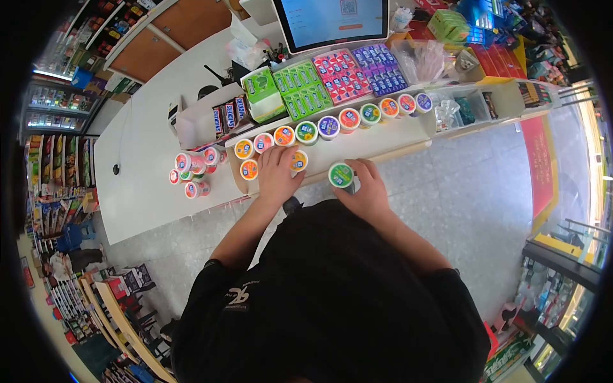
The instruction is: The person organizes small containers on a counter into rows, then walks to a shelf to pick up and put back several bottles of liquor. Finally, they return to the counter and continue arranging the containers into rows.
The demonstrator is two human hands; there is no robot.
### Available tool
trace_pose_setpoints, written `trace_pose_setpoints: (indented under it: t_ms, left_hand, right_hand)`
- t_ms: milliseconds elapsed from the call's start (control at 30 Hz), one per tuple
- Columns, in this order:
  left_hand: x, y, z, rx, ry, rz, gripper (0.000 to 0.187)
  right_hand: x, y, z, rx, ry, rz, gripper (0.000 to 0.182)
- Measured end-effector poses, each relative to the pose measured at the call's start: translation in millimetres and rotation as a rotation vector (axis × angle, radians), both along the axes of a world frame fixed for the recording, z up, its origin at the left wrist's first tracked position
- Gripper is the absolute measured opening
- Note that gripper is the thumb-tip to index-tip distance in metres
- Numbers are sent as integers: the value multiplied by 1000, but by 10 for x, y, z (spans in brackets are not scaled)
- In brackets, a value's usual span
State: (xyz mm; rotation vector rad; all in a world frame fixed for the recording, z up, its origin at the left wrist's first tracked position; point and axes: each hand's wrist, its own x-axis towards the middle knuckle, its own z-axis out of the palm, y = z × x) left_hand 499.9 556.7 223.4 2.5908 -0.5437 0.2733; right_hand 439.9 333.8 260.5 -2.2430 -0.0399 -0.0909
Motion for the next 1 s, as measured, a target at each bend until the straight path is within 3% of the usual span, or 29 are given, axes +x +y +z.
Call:
trace_pose_setpoints:
  t_ms: [333,433,500,833,1000]
  left_hand:
    - [-328,-119,5,-13,-90,306,50]
    - [-584,-205,21,-86,-84,267,45]
    - [-688,-278,76,-146,-59,181,40]
    - [-977,-168,-114,-219,57,197,37]
    - [-1115,175,-151,-273,119,280,33]
  right_hand:
    - [501,-88,-263,56,-44,318,57]
    - [581,-92,-301,54,-59,381,57]
    - [607,-83,-295,27,-109,384,57]
    - [659,70,-659,42,-136,342,39]
    - [538,84,-712,142,-2,288,35]
